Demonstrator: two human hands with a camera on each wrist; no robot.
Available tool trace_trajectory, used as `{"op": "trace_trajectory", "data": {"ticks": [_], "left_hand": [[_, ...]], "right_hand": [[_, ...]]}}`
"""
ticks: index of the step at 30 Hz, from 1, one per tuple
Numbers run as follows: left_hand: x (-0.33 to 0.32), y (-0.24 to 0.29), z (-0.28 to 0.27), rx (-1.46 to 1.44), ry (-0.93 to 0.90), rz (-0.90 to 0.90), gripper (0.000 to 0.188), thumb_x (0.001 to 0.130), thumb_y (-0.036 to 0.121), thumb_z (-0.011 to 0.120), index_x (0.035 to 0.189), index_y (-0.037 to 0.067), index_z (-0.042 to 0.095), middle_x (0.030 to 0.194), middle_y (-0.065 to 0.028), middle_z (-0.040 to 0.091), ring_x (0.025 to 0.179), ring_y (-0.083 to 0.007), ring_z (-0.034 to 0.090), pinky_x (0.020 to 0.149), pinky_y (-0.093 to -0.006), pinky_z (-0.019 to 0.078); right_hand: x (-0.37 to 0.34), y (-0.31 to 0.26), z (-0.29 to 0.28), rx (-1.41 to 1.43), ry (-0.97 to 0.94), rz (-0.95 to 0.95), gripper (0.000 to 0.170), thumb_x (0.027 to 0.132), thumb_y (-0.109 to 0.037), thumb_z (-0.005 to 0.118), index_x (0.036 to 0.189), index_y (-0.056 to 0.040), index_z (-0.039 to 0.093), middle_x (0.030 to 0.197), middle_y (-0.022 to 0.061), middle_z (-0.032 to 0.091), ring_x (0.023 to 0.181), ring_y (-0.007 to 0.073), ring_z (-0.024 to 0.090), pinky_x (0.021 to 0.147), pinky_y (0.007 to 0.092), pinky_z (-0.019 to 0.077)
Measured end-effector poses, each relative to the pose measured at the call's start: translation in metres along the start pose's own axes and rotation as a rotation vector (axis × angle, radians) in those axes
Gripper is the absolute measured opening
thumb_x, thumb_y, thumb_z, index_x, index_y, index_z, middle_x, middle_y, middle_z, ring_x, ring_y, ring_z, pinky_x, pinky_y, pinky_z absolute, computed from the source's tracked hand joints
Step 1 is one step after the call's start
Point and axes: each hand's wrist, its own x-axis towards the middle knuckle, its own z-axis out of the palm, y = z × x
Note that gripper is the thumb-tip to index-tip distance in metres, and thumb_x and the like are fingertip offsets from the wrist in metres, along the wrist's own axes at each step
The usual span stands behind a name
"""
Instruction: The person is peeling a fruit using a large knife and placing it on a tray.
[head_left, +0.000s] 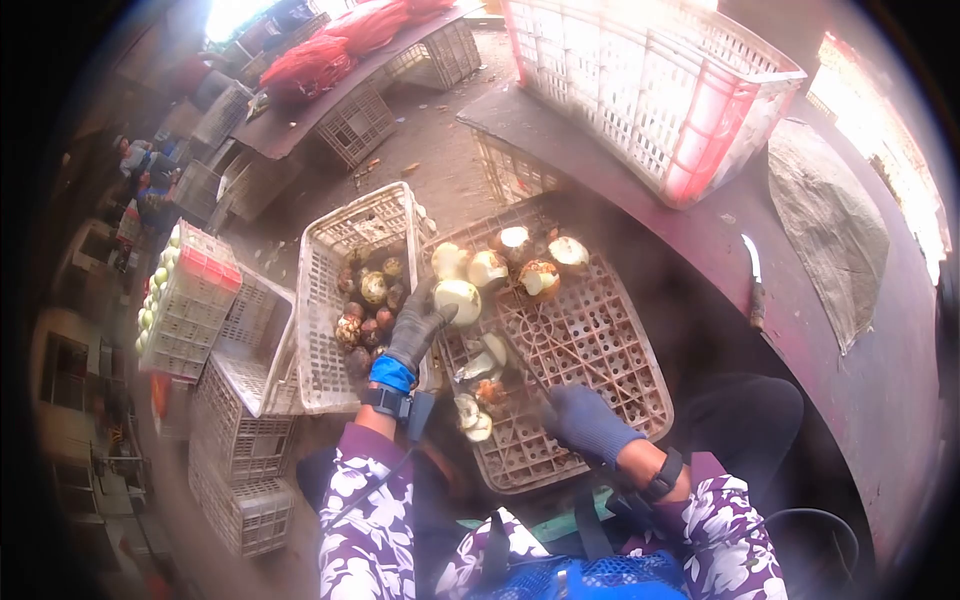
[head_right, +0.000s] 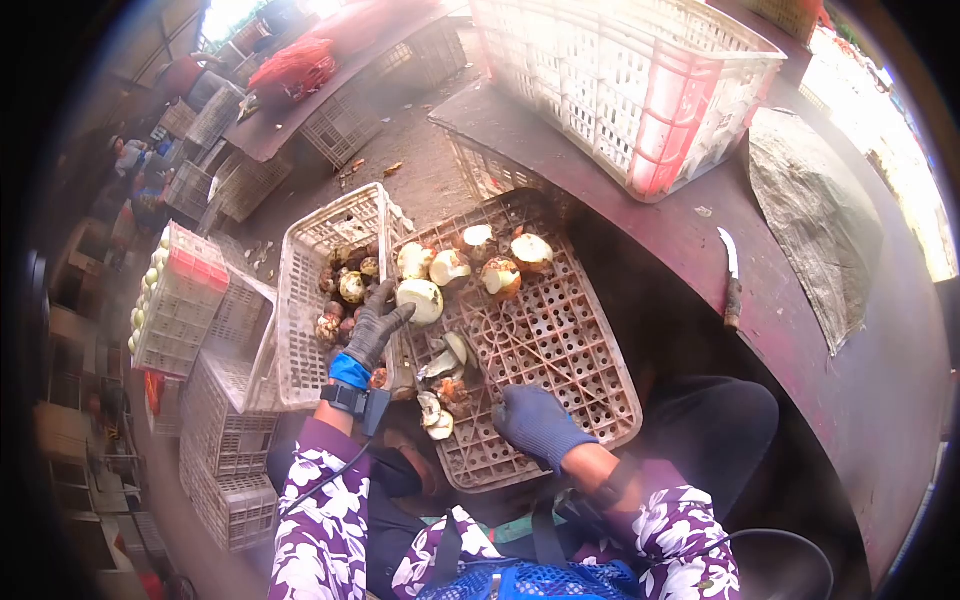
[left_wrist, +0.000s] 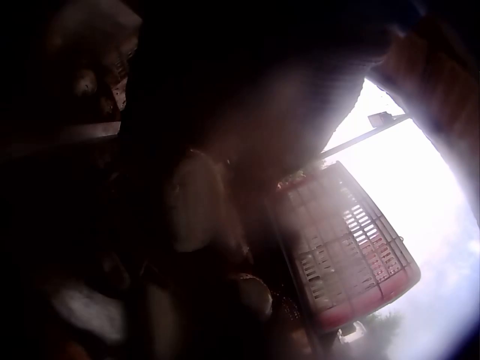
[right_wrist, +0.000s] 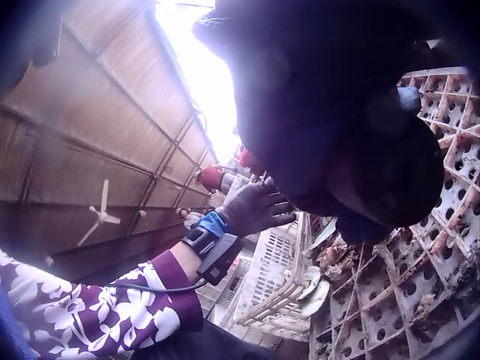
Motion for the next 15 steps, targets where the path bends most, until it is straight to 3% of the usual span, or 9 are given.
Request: {"op": "trace_trajectory", "data": {"ticks": [2, 4, 7, 9, 10, 11, 13, 14, 15], "left_hand": [[-0.016, 0.024, -0.004, -0.05, -0.05, -0.103, 0.078, 0.082, 0.031, 0.072, 0.142, 0.0, 0.032, 0.137, -0.0211, 0.043, 0.121, -0.025, 0.048, 0.101, -0.0328, 0.0396], [-0.008, -0.003, -0.016, -0.095, -0.07, -0.101, 0.075, 0.083, 0.032, 0.07, 0.142, 0.001, 0.034, 0.134, -0.0209, 0.045, 0.121, -0.0251, 0.049, 0.1, -0.0333, 0.0405], [-0.012, 0.002, -0.039, 0.029, -0.102, -0.102, 0.066, 0.088, 0.028, 0.066, 0.14, 0.002, 0.037, 0.125, -0.0162, 0.052, 0.115, -0.0236, 0.052, 0.095, -0.0328, 0.0451], [-0.007, -0.021, -0.066, -0.006, 0.004, -0.19, 0.063, 0.088, 0.024, 0.066, 0.139, 0.001, 0.039, 0.125, -0.0134, 0.052, 0.111, -0.0201, 0.054, 0.09, -0.0297, 0.0477], [-0.009, -0.014, -0.079, 0.007, 0.039, -0.104, 0.058, 0.088, 0.021, 0.066, 0.137, 0.0, 0.041, 0.12, -0.0102, 0.056, 0.1, -0.0158, 0.059, 0.083, -0.0265, 0.0496], [-0.014, -0.006, -0.092, -0.118, 0.076, -0.182, 0.054, 0.088, 0.019, 0.066, 0.133, -0.001, 0.046, 0.113, -0.0083, 0.059, 0.096, -0.0141, 0.06, 0.08, -0.0253, 0.0505], [-0.009, -0.035, -0.127, -0.073, 0.144, -0.106, 0.048, 0.087, 0.018, 0.067, 0.128, -0.001, 0.051, 0.109, -0.0068, 0.062, 0.094, -0.0144, 0.061, 0.081, -0.0265, 0.0501], [0.006, -0.086, -0.154, -0.02, 0.206, -0.135, 0.044, 0.086, 0.016, 0.068, 0.125, -0.002, 0.054, 0.108, -0.0069, 0.063, 0.099, -0.0148, 0.059, 0.083, -0.0275, 0.0496], [0.006, -0.098, -0.163, 0.033, 0.208, -0.188, 0.042, 0.086, 0.016, 0.068, 0.122, 0.0, 0.056, 0.109, -0.008, 0.062, 0.098, -0.015, 0.059, 0.083, -0.0274, 0.0485]], "right_hand": [[-0.007, -0.007, 0.007, 0.044, -0.049, -0.055, 0.033, 0.083, -0.029, 0.054, 0.091, 0.0021, 0.061, 0.089, 0.0262, 0.063, 0.088, 0.04, 0.062, 0.082, 0.0465, 0.0478], [-0.01, -0.014, 0.012, 0.112, -0.115, -0.084, 0.032, 0.083, -0.029, 0.054, 0.09, 0.002, 0.061, 0.086, 0.026, 0.063, 0.085, 0.0408, 0.062, 0.079, 0.0469, 0.0484], [-0.011, -0.028, 0.011, 0.281, -0.306, -0.032, 0.032, 0.083, -0.029, 0.057, 0.086, 0.0026, 0.062, 0.073, 0.0203, 0.063, 0.068, 0.0318, 0.063, 0.068, 0.0419, 0.0495], [-0.009, -0.026, 0.018, 0.407, -0.435, -0.023, 0.032, 0.083, -0.029, 0.059, 0.085, 0.0031, 0.061, 0.067, 0.0165, 0.062, 0.063, 0.0242, 0.061, 0.063, 0.038, 0.0487], [-0.007, -0.025, 0.024, 0.524, -0.534, 0.053, 0.03, 0.084, -0.026, 0.062, 0.088, 0.0034, 0.062, 0.065, 0.0106, 0.059, 0.06, 0.0152, 0.055, 0.059, 0.0326, 0.0462], [-0.008, -0.026, 0.026, 0.495, -0.525, 0.015, 0.029, 0.085, -0.025, 0.061, 0.089, 0.0033, 0.062, 0.065, 0.0099, 0.059, 0.059, 0.0144, 0.054, 0.058, 0.032, 0.0459], [-0.01, -0.04, 0.019, 0.435, -0.504, -0.061, 0.027, 0.086, -0.024, 0.061, 0.091, 0.0032, 0.062, 0.064, 0.0083, 0.059, 0.058, 0.0129, 0.053, 0.056, 0.0308, 0.0452], [-0.009, -0.037, 0.022, 0.484, -0.513, 0.004, 0.028, 0.087, -0.023, 0.06, 0.096, 0.0028, 0.062, 0.064, 0.0068, 0.059, 0.057, 0.0113, 0.05, 0.055, 0.0292, 0.0451], [-0.007, -0.039, 0.02, 0.53, -0.501, 0.047, 0.027, 0.087, -0.023, 0.06, 0.097, 0.0027, 0.061, 0.064, 0.0069, 0.059, 0.057, 0.011, 0.051, 0.055, 0.0292, 0.0454]]}}
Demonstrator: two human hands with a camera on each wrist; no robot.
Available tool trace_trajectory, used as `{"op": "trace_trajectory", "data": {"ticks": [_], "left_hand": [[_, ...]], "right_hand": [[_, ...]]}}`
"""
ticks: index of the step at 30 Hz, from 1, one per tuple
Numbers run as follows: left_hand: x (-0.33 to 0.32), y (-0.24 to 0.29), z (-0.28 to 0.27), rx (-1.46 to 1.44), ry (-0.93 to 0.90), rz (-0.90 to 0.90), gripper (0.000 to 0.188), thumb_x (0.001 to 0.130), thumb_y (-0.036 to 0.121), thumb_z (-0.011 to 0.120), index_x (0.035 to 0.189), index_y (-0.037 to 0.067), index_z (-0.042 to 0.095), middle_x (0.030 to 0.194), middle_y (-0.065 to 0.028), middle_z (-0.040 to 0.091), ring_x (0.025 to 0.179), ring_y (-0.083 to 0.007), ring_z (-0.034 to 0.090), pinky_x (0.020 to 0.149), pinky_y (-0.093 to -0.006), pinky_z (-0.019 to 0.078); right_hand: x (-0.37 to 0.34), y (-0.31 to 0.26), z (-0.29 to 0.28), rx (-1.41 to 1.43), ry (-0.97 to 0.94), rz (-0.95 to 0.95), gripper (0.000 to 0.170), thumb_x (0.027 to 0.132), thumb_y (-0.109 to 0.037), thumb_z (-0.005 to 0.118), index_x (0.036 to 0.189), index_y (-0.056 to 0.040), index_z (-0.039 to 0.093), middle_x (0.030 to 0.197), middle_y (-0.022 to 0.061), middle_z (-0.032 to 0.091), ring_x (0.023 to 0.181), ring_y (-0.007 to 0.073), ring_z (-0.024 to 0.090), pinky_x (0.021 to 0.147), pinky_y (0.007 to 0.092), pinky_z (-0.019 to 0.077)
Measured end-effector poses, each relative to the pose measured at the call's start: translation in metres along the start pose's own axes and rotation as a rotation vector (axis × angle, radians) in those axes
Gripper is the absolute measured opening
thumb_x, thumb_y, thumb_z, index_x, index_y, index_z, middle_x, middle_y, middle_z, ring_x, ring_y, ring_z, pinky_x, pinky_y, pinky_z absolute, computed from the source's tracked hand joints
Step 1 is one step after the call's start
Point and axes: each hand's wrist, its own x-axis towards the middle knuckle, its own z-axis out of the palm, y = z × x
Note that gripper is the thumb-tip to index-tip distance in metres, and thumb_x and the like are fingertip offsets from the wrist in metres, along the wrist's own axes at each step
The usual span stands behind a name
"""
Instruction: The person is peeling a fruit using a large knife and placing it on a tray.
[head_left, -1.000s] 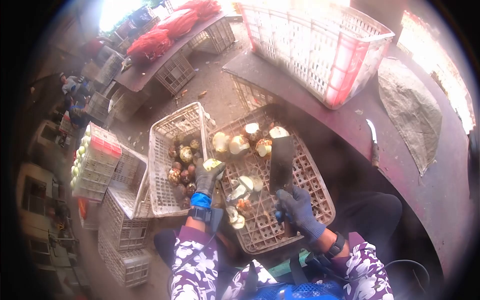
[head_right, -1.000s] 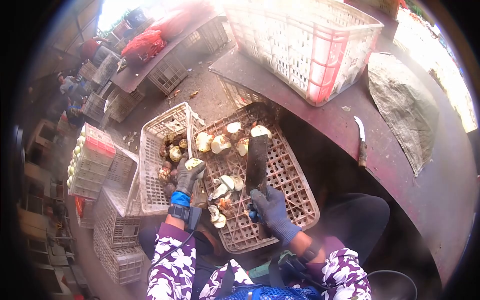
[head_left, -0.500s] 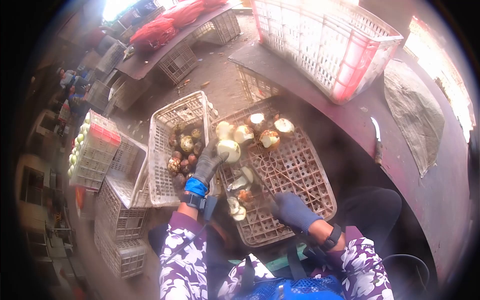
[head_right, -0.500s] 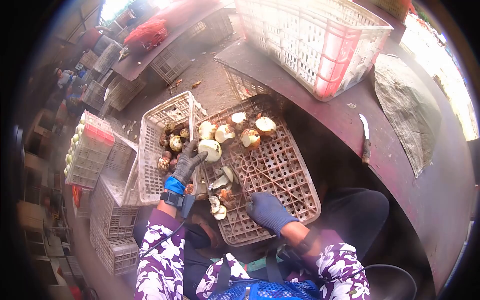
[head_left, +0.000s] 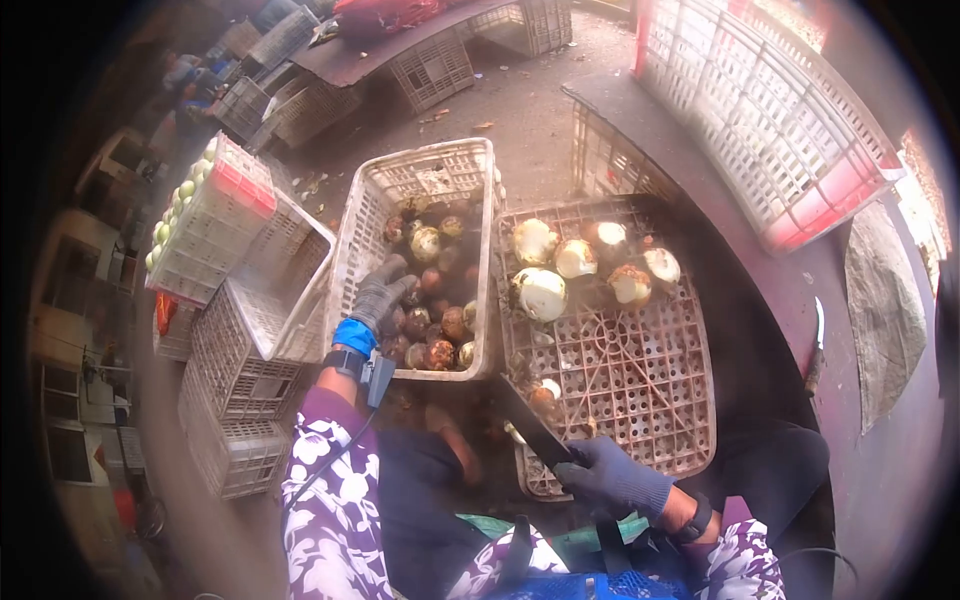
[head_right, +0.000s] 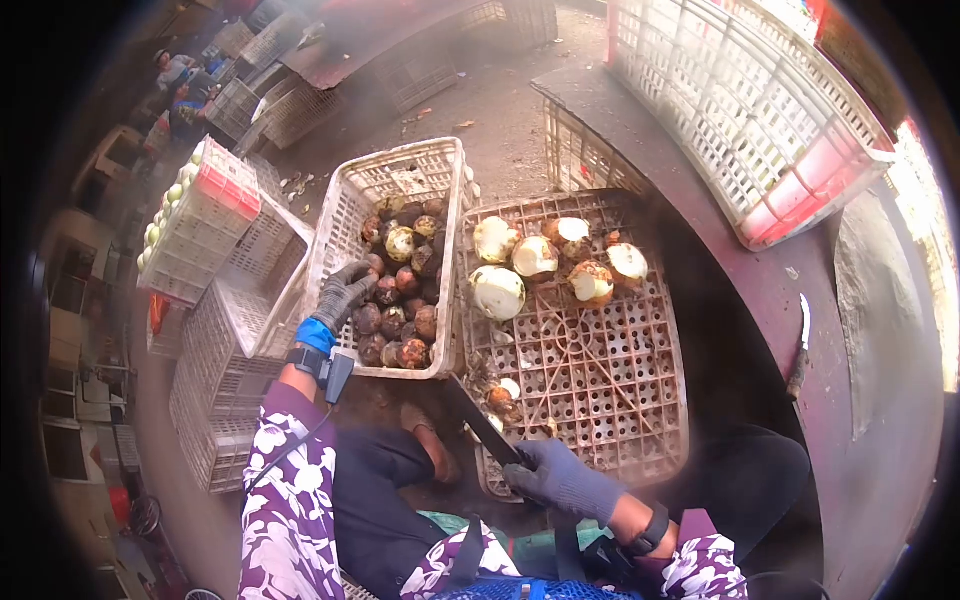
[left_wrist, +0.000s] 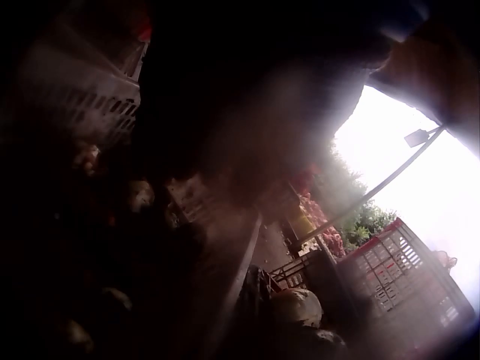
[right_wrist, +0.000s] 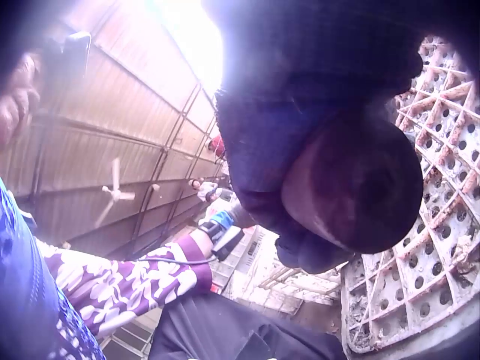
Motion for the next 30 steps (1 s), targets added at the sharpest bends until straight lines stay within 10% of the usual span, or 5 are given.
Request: {"op": "trace_trajectory", "data": {"ticks": [6, 13, 24, 28, 30], "left_hand": [[0.014, -0.06, 0.013, 0.472, -0.079, -0.22, 0.054, 0.079, 0.027, 0.071, 0.123, -0.001, 0.055, 0.111, -0.0157, 0.065, 0.101, -0.027, 0.061, 0.089, -0.0358, 0.0471], [0.042, -0.13, 0.053, 0.849, -0.699, -0.35, 0.055, 0.07, 0.034, 0.072, 0.113, 0.002, 0.062, 0.118, -0.0211, 0.06, 0.11, -0.0321, 0.057, 0.091, -0.0392, 0.0457], [0.045, -0.158, 0.073, 0.899, -0.524, -0.496, 0.095, 0.058, 0.034, 0.08, 0.136, -0.001, 0.039, 0.134, -0.0256, 0.046, 0.124, -0.0372, 0.047, 0.101, -0.0388, 0.0412], [0.046, -0.147, 0.07, 0.983, -0.598, -0.427, 0.094, 0.064, 0.048, 0.073, 0.137, 0.0, 0.038, 0.136, -0.0244, 0.045, 0.125, -0.0381, 0.046, 0.103, -0.0398, 0.0401], [0.047, -0.148, 0.07, 0.998, -0.658, -0.433, 0.092, 0.066, 0.05, 0.069, 0.137, 0.001, 0.038, 0.136, -0.0245, 0.045, 0.126, -0.0384, 0.044, 0.104, -0.04, 0.0389]], "right_hand": [[0.004, -0.02, -0.014, -0.006, 0.122, 0.093, 0.03, 0.087, -0.02, 0.061, 0.11, -0.0004, 0.06, 0.064, 0.0073, 0.06, 0.058, 0.0112, 0.058, 0.055, 0.0289, 0.0471], [0.007, 0.001, -0.019, -0.113, 0.155, 0.182, 0.044, 0.083, -0.027, 0.063, 0.122, -0.0077, 0.055, 0.064, 0.0123, 0.058, 0.06, 0.0211, 0.06, 0.058, 0.0339, 0.0471], [0.005, -0.015, -0.025, -0.2, 0.11, 0.174, 0.039, 0.087, -0.014, 0.06, 0.122, -0.0006, 0.053, 0.073, 0.0071, 0.064, 0.067, 0.008, 0.058, 0.064, 0.0269, 0.0493], [0.005, -0.008, -0.02, -0.145, 0.265, 0.054, 0.04, 0.082, -0.022, 0.062, 0.118, -0.0057, 0.054, 0.063, 0.0166, 0.059, 0.061, 0.0378, 0.061, 0.056, 0.0425, 0.0486], [0.004, -0.018, -0.026, -0.185, 0.258, 0.155, 0.041, 0.081, -0.022, 0.063, 0.118, -0.0058, 0.054, 0.067, 0.0172, 0.061, 0.064, 0.0384, 0.061, 0.058, 0.0428, 0.0489]]}}
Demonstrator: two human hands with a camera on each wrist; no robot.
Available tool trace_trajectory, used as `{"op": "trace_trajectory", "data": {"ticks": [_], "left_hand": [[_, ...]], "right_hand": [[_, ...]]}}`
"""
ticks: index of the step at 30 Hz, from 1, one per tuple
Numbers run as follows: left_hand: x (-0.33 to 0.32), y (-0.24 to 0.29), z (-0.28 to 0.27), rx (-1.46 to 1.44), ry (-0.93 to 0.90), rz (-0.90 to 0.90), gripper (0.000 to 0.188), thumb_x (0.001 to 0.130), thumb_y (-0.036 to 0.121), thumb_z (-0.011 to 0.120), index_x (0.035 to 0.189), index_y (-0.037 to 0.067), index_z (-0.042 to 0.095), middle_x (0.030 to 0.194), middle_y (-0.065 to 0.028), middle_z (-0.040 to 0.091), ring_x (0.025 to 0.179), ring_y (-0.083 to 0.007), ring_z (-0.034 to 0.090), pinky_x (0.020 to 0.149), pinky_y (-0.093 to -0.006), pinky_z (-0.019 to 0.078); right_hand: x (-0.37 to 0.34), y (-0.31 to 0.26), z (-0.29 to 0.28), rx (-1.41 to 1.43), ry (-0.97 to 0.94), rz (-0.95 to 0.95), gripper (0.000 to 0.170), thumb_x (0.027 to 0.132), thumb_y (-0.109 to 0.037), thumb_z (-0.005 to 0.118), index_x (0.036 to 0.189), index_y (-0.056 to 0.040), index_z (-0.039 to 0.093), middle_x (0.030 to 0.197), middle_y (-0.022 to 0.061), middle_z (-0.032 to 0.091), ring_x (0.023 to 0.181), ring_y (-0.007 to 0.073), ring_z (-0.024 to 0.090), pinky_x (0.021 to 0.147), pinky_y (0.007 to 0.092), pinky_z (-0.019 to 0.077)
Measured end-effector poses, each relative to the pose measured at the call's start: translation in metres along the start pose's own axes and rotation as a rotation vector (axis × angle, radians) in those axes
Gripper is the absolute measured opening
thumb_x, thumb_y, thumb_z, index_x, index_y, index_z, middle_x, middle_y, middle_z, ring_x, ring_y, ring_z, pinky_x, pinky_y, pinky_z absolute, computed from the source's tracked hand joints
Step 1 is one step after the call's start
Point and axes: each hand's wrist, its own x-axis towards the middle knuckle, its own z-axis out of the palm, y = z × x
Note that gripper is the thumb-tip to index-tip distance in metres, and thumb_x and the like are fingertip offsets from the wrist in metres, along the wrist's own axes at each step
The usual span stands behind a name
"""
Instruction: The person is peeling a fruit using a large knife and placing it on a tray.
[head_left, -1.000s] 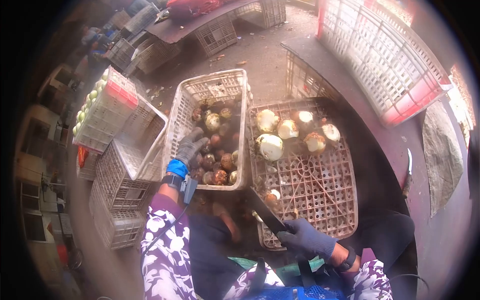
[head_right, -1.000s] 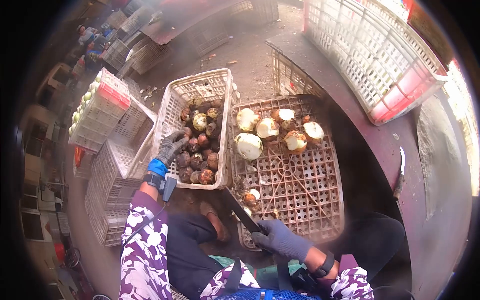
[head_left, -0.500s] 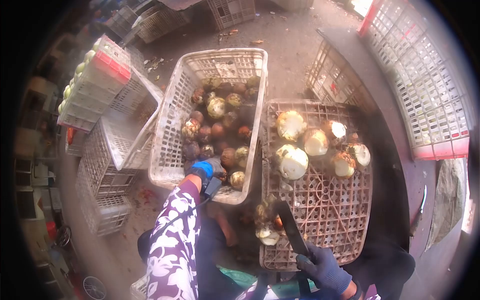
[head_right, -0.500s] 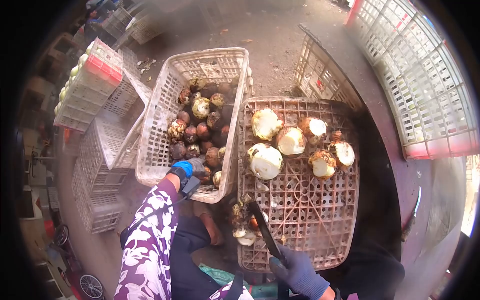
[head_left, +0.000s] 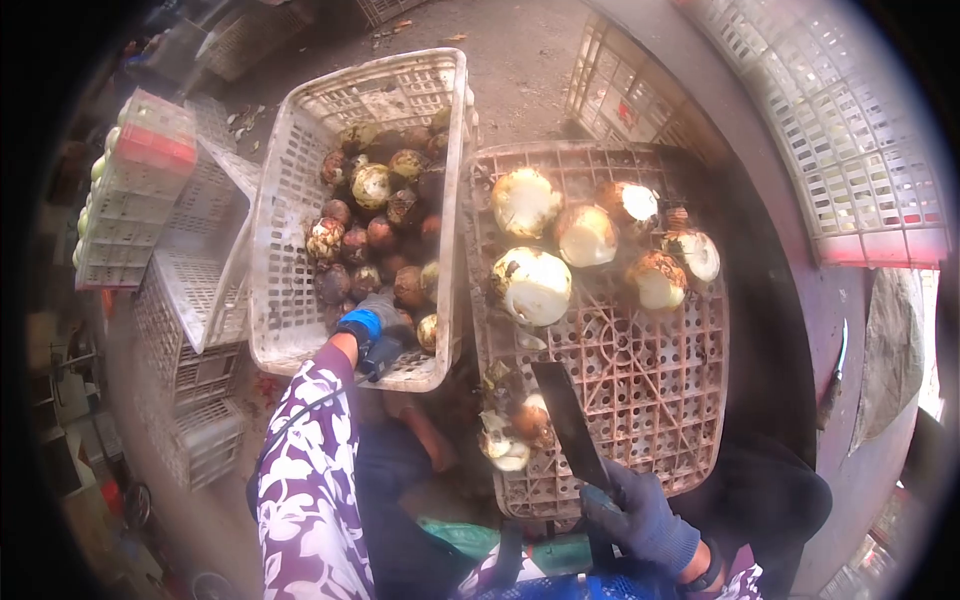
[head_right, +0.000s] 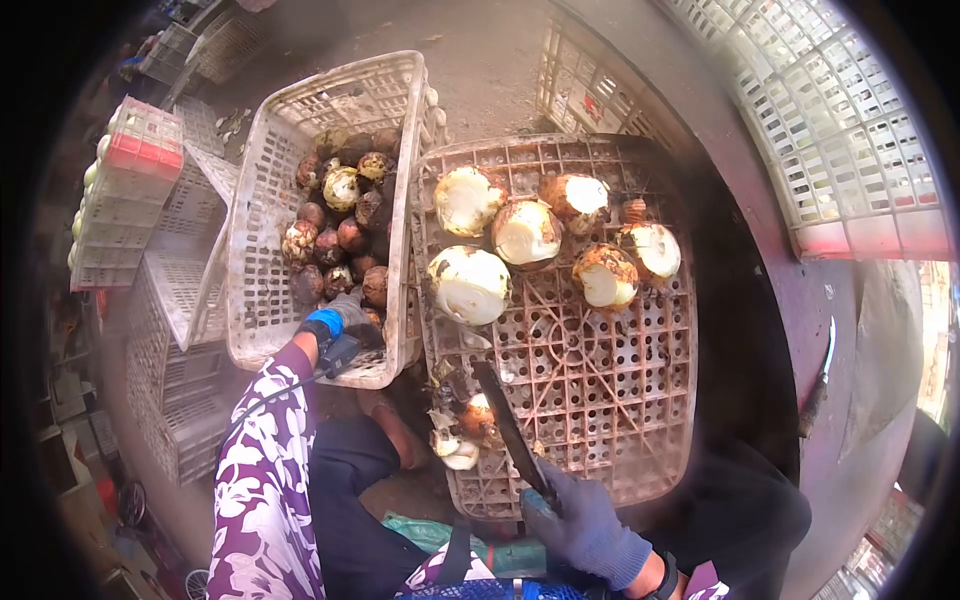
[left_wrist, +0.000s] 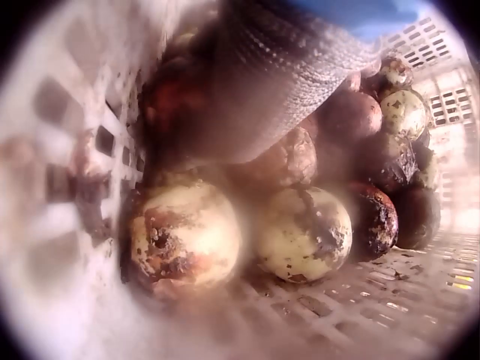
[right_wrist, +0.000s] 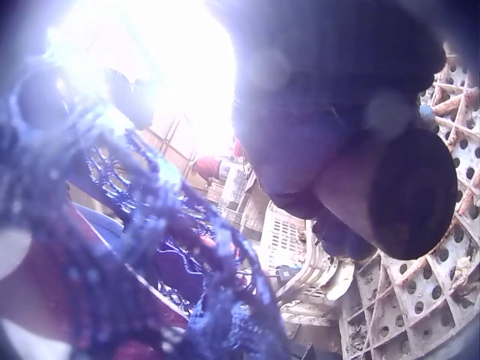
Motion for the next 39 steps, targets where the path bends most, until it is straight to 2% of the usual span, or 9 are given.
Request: {"op": "trace_trajectory", "data": {"ticks": [7, 15, 16, 17, 21, 27, 31, 34, 39], "left_hand": [[0.031, -0.024, 0.024, -0.168, 0.088, 0.152, 0.092, 0.064, 0.036, 0.076, 0.138, 0.0, 0.034, 0.134, -0.0265, 0.045, 0.123, -0.0373, 0.046, 0.101, -0.0377, 0.0399], [0.045, -0.035, 0.019, -0.207, 0.103, 0.092, 0.083, 0.059, 0.038, 0.081, 0.126, -0.002, 0.05, 0.122, -0.0238, 0.057, 0.115, -0.0354, 0.055, 0.098, -0.0371, 0.0429], [0.039, -0.029, 0.014, -0.204, 0.07, 0.111, 0.083, 0.058, 0.038, 0.082, 0.124, -0.004, 0.052, 0.122, -0.0237, 0.058, 0.114, -0.0349, 0.056, 0.097, -0.037, 0.0434], [0.03, -0.025, 0.011, -0.142, 0.22, -0.069, 0.076, 0.055, 0.036, 0.084, 0.114, -0.004, 0.057, 0.112, -0.0221, 0.061, 0.107, -0.0305, 0.06, 0.09, -0.0377, 0.0473], [-0.028, -0.005, -0.018, -0.545, 0.423, 0.062, 0.041, 0.07, 0.02, 0.078, 0.102, 0.004, 0.057, 0.087, -0.007, 0.062, 0.075, -0.0175, 0.06, 0.064, -0.0324, 0.0508], [-0.177, 0.067, -0.064, -1.016, 0.317, 0.461, 0.056, 0.071, 0.016, 0.078, 0.119, 0.004, 0.052, 0.109, -0.0064, 0.057, 0.093, -0.0169, 0.06, 0.073, -0.03, 0.054], [-0.248, 0.12, -0.045, -1.019, 0.239, 0.565, 0.064, 0.073, 0.017, 0.078, 0.127, 0.005, 0.046, 0.119, -0.0089, 0.052, 0.1, -0.0176, 0.059, 0.079, -0.0296, 0.0565], [-0.241, 0.147, -0.01, -1.058, 0.176, 0.607, 0.067, 0.072, 0.011, 0.079, 0.129, 0.004, 0.045, 0.116, -0.0112, 0.055, 0.101, -0.0197, 0.059, 0.078, -0.03, 0.0564], [-0.234, 0.186, 0.035, -0.821, 0.419, 0.562, 0.067, 0.073, 0.017, 0.08, 0.127, 0.0, 0.046, 0.109, -0.0108, 0.059, 0.097, -0.0178, 0.059, 0.083, -0.0273, 0.0529]], "right_hand": [[0.003, 0.007, 0.007, -0.176, 0.027, -0.031, 0.028, 0.084, -0.024, 0.06, 0.101, -0.004, 0.051, 0.066, 0.0182, 0.06, 0.065, 0.0393, 0.06, 0.059, 0.047, 0.0472], [0.01, 0.017, 0.02, -0.219, 0.091, -0.227, 0.028, 0.083, -0.023, 0.061, 0.104, -0.0059, 0.053, 0.065, 0.0187, 0.058, 0.065, 0.0394, 0.061, 0.059, 0.047, 0.0475], [0.007, 0.017, 0.021, -0.23, 0.094, -0.24, 0.027, 0.083, -0.023, 0.06, 0.103, -0.0061, 0.053, 0.064, 0.0187, 0.058, 0.065, 0.0394, 0.06, 0.059, 0.0467, 0.0475], [0.006, 0.014, 0.023, -0.24, 0.096, -0.254, 0.027, 0.083, -0.023, 0.06, 0.103, -0.0063, 0.053, 0.064, 0.0186, 0.058, 0.064, 0.0394, 0.06, 0.059, 0.0465, 0.0475], [0.005, 0.016, 0.026, -0.244, 0.0, -0.317, 0.027, 0.085, -0.026, 0.057, 0.1, -0.0032, 0.054, 0.07, 0.0218, 0.06, 0.069, 0.0408, 0.06, 0.065, 0.0491, 0.0477], [-0.015, 0.022, 0.021, 0.094, 0.077, -0.328, 0.027, 0.085, -0.025, 0.055, 0.103, -0.0038, 0.058, 0.072, 0.0213, 0.061, 0.071, 0.0405, 0.061, 0.065, 0.0436, 0.0486], [-0.03, 0.028, 0.006, 0.582, 0.107, -0.175, 0.025, 0.086, -0.02, 0.06, 0.099, 0.0012, 0.059, 0.062, 0.0088, 0.06, 0.054, 0.0131, 0.058, 0.052, 0.0307, 0.0478], [-0.032, 0.043, 0.006, 0.395, 0.144, -0.269, 0.025, 0.086, -0.02, 0.059, 0.097, 0.0021, 0.06, 0.065, 0.0101, 0.061, 0.055, 0.0138, 0.059, 0.053, 0.0304, 0.0486], [-0.037, 0.053, 0.012, 0.291, 0.133, -0.285, 0.034, 0.083, -0.028, 0.06, 0.094, 0.0038, 0.062, 0.072, 0.0199, 0.064, 0.064, 0.03, 0.065, 0.062, 0.0391, 0.0515]]}}
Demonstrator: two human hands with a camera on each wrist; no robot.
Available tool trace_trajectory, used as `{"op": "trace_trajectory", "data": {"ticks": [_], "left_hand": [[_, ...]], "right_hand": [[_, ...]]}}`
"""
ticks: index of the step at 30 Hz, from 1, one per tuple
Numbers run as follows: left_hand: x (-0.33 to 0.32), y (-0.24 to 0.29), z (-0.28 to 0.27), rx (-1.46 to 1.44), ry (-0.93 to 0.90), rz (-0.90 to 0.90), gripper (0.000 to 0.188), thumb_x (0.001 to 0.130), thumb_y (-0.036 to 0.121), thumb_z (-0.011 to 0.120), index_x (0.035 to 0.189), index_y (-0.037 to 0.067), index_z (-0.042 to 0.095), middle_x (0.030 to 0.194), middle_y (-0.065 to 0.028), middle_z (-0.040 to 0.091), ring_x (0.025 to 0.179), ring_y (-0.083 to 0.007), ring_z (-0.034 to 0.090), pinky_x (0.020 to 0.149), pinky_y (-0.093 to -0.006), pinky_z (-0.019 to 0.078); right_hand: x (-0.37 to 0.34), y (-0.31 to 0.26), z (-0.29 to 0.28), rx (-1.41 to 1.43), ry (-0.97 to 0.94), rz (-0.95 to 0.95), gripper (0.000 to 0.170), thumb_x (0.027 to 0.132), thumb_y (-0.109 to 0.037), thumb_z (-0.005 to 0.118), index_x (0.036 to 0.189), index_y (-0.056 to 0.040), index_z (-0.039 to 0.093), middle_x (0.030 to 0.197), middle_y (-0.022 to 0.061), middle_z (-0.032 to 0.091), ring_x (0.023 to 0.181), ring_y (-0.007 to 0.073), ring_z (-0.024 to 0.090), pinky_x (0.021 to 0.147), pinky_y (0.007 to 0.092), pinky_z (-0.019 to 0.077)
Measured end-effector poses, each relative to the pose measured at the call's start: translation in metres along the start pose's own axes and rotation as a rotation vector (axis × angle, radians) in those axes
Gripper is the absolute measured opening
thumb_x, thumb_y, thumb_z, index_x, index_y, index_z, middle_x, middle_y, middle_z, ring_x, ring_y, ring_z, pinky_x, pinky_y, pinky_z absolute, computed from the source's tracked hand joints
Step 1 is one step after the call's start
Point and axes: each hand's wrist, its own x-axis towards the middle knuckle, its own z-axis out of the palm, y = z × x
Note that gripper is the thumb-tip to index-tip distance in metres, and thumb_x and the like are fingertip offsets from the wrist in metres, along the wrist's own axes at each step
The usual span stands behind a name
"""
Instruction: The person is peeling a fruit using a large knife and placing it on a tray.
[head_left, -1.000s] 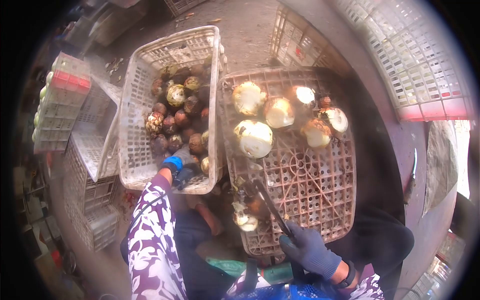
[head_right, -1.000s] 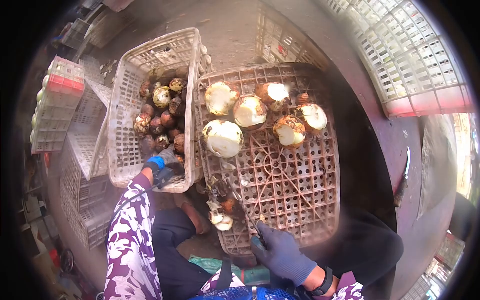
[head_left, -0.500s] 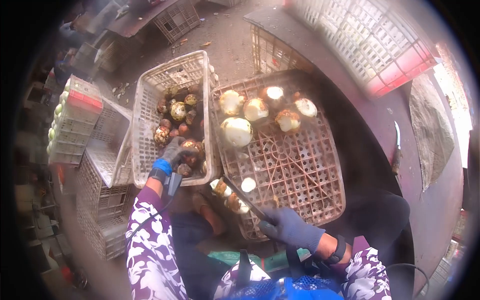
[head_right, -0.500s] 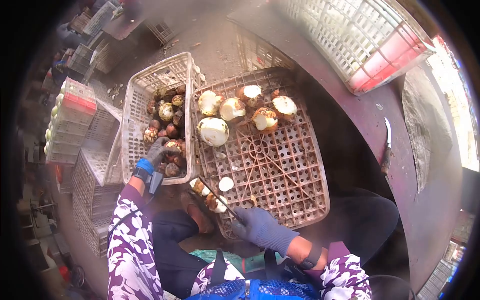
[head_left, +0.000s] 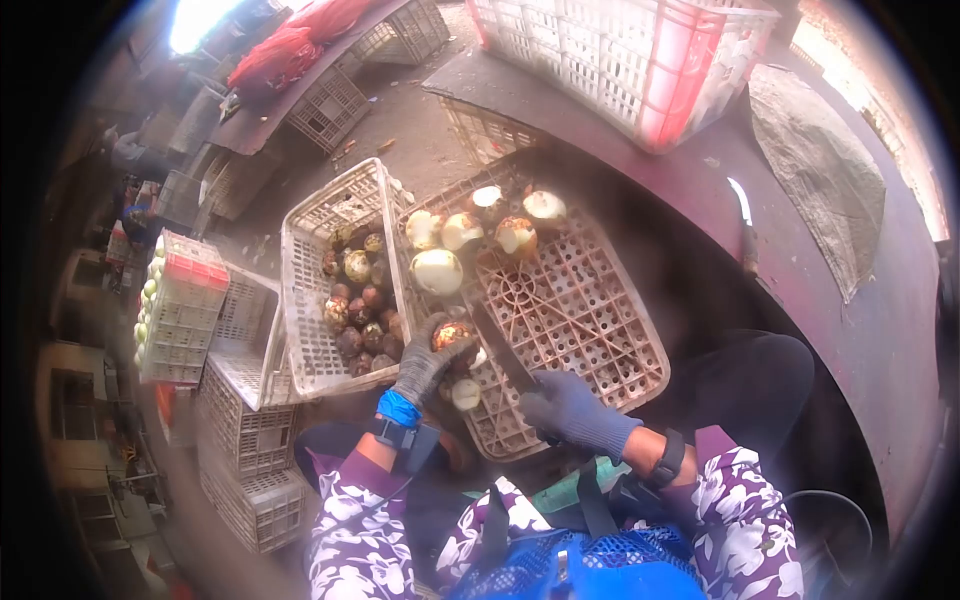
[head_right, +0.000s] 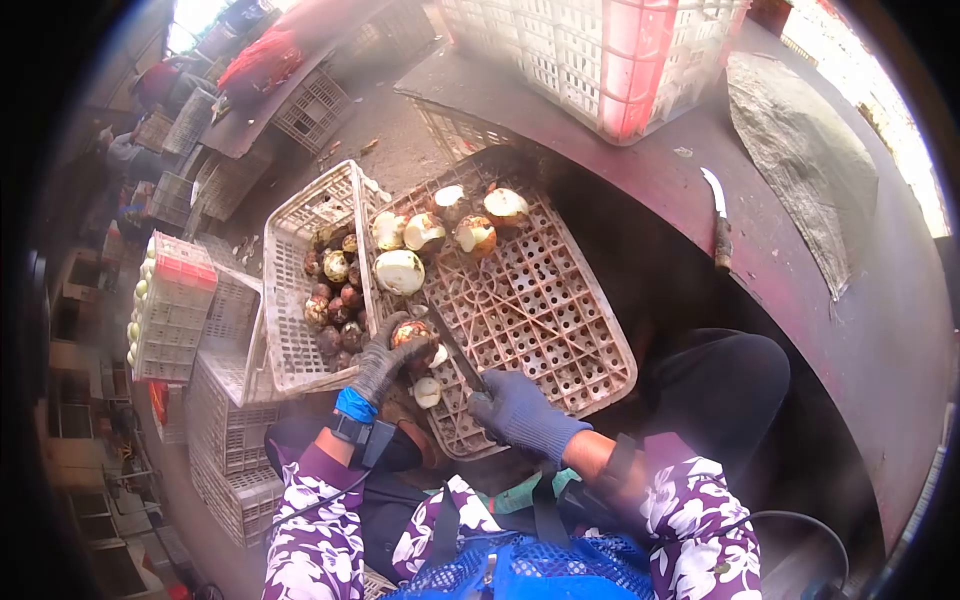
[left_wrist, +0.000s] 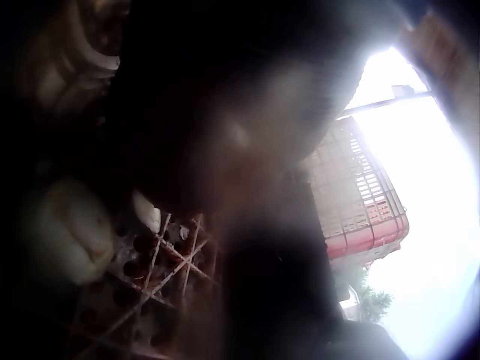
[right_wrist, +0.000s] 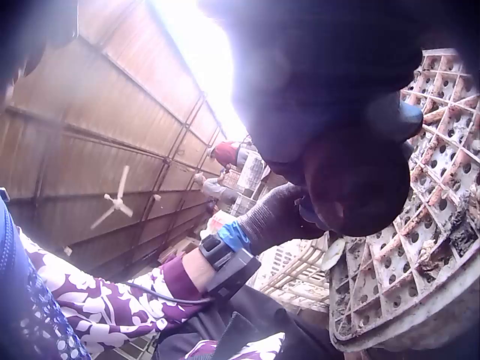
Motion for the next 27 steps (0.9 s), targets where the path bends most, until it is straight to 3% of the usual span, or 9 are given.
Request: {"op": "trace_trajectory", "data": {"ticks": [1, 3, 5, 6, 9, 12, 18, 21, 27], "left_hand": [[-0.001, 0.007, 0.006, 0.069, 0.039, 0.043, 0.067, 0.073, 0.018, 0.081, 0.127, -0.001, 0.046, 0.107, -0.0108, 0.06, 0.097, -0.0179, 0.06, 0.083, -0.0269, 0.0526], [-0.003, 0.004, 0.007, 0.162, -0.015, 0.118, 0.081, 0.069, 0.022, 0.083, 0.133, 0.0, 0.039, 0.122, -0.0162, 0.051, 0.11, -0.0235, 0.053, 0.092, -0.0325, 0.0478], [0.005, -0.03, 0.007, 0.353, 0.022, 0.301, 0.087, 0.068, 0.022, 0.084, 0.136, 0.002, 0.035, 0.129, -0.0188, 0.045, 0.117, -0.0265, 0.048, 0.098, -0.0351, 0.0438], [-0.008, -0.002, 0.01, 0.395, -0.009, 0.252, 0.096, 0.063, 0.019, 0.086, 0.14, 0.006, 0.03, 0.134, -0.0209, 0.037, 0.124, -0.0313, 0.041, 0.104, -0.0378, 0.0375], [-0.009, -0.001, 0.007, 0.594, 0.029, 0.433, 0.101, 0.055, 0.015, 0.088, 0.139, 0.008, 0.032, 0.13, -0.0199, 0.041, 0.122, -0.0337, 0.044, 0.105, -0.0385, 0.0373], [-0.006, -0.007, 0.008, 0.454, -0.033, 0.38, 0.101, 0.052, 0.011, 0.087, 0.138, 0.008, 0.034, 0.128, -0.0179, 0.043, 0.121, -0.0339, 0.044, 0.105, -0.0393, 0.037], [-0.008, -0.005, 0.008, 0.249, -0.033, 0.34, 0.094, 0.052, 0.003, 0.086, 0.134, 0.008, 0.04, 0.127, -0.0132, 0.045, 0.12, -0.0282, 0.046, 0.103, -0.0364, 0.0394], [-0.01, -0.017, 0.006, 0.057, -0.103, 0.246, 0.096, 0.059, 0.001, 0.083, 0.14, 0.006, 0.03, 0.134, -0.0102, 0.041, 0.122, -0.0225, 0.046, 0.102, -0.0332, 0.0428], [-0.016, -0.017, 0.0, -0.142, -0.092, 0.148, 0.097, 0.059, -0.003, 0.083, 0.14, 0.005, 0.03, 0.13, -0.0114, 0.044, 0.117, -0.0219, 0.048, 0.098, -0.0331, 0.0465]], "right_hand": [[0.0, -0.004, 0.0, 0.003, -0.007, 0.043, 0.034, 0.083, -0.028, 0.06, 0.094, 0.004, 0.062, 0.072, 0.0203, 0.064, 0.065, 0.0305, 0.065, 0.062, 0.0393, 0.0515], [0.002, -0.009, 0.001, 0.004, -0.029, 0.13, 0.034, 0.083, -0.029, 0.06, 0.093, 0.0042, 0.062, 0.072, 0.0211, 0.063, 0.068, 0.0315, 0.066, 0.064, 0.0398, 0.0515], [0.008, -0.004, 0.005, -0.044, 0.011, 0.059, 0.034, 0.083, -0.028, 0.059, 0.092, 0.0047, 0.062, 0.07, 0.0205, 0.063, 0.067, 0.031, 0.066, 0.064, 0.0399, 0.0516], [0.01, 0.0, 0.007, -0.067, 0.029, 0.027, 0.034, 0.083, -0.028, 0.059, 0.091, 0.0049, 0.062, 0.068, 0.0202, 0.063, 0.066, 0.0307, 0.066, 0.064, 0.0399, 0.0516], [0.018, 0.007, 0.01, 0.013, 0.038, 0.01, 0.035, 0.083, -0.029, 0.059, 0.09, 0.0057, 0.062, 0.067, 0.0202, 0.063, 0.065, 0.0307, 0.066, 0.064, 0.0399, 0.0515], [0.021, 0.004, 0.01, 0.081, 0.003, 0.113, 0.035, 0.083, -0.029, 0.059, 0.088, 0.0061, 0.061, 0.068, 0.0221, 0.063, 0.066, 0.0328, 0.066, 0.063, 0.04, 0.0514], [0.017, -0.004, 0.005, -0.144, 0.102, -0.013, 0.034, 0.083, -0.029, 0.057, 0.09, 0.0043, 0.061, 0.077, 0.0252, 0.062, 0.078, 0.0395, 0.063, 0.073, 0.0449, 0.0498], [0.013, -0.013, 0.0, -0.206, 0.13, 0.004, 0.034, 0.083, -0.03, 0.056, 0.091, 0.0029, 0.06, 0.082, 0.0264, 0.062, 0.084, 0.0423, 0.061, 0.077, 0.0473, 0.048], [0.006, -0.011, -0.002, -0.139, 0.089, -0.032, 0.035, 0.084, -0.03, 0.056, 0.088, 0.0038, 0.058, 0.083, 0.0275, 0.062, 0.084, 0.0426, 0.061, 0.076, 0.0478, 0.0477]]}}
